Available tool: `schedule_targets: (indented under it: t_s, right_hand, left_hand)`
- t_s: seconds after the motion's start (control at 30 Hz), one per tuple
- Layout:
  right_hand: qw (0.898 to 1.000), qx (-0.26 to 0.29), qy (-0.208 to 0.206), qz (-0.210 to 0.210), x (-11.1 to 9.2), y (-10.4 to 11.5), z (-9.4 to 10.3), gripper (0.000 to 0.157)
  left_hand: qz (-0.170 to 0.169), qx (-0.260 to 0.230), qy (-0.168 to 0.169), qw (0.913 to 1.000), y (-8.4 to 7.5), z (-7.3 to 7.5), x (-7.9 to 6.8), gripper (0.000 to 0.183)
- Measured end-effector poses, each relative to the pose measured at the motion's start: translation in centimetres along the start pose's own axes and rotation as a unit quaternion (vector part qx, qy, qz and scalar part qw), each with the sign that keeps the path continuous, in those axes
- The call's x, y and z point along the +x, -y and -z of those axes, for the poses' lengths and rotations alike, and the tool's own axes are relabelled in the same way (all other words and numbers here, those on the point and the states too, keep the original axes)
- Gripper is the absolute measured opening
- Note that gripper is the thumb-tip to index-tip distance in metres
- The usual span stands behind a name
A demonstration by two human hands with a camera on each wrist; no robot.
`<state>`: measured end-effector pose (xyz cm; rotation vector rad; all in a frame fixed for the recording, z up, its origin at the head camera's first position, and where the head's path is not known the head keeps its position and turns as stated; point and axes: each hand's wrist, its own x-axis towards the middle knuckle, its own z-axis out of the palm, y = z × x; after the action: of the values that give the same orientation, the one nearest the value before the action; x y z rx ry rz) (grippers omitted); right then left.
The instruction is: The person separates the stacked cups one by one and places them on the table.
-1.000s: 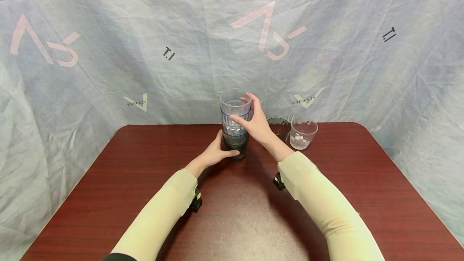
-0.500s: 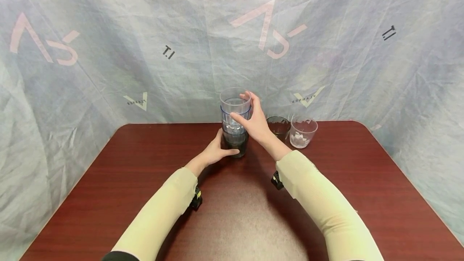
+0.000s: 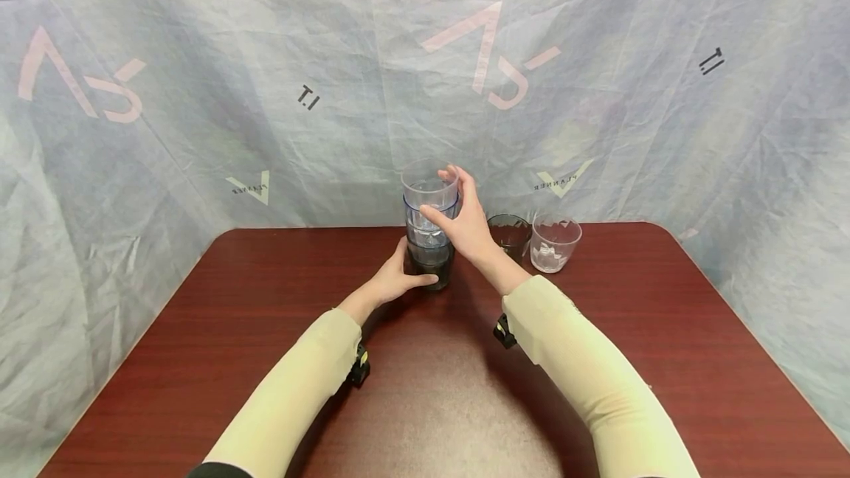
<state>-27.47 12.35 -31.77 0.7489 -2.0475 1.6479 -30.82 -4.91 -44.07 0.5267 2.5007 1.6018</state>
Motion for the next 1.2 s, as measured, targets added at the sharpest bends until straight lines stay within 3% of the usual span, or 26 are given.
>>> schedule_targets:
  t_s: [0.2,0.43,0.67,0.93,1.2]
  right_hand:
    - [1.0,0.003,-0.015,0.016,0.3,0.4,0.0,0.07]
    - [0.996,0.058,-0.044,0.043,0.9,0.8,-0.1,0.07]
    - [0.987,0.117,-0.083,0.074,1.7,-0.7,0.2,0.076]
    - [0.972,0.185,-0.103,0.106,1.9,1.1,1.0,0.093]
    - [0.978,0.153,-0.118,0.074,1.2,1.6,3.6,0.073]
  left_hand:
    - [-0.002,-0.008,0.001,1.0,0.0,-0.1,0.1,0.104]
    - [-0.005,-0.01,-0.003,0.9999,0.1,-0.1,0.2,0.103]
    - [-0.011,-0.022,-0.009,0.9997,0.1,-0.3,0.2,0.1]
    - [-0.017,-0.024,-0.005,0.9996,0.1,-0.2,0.2,0.1]
    - [-0.009,-0.016,0.001,0.9998,0.2,-0.2,0.2,0.101]
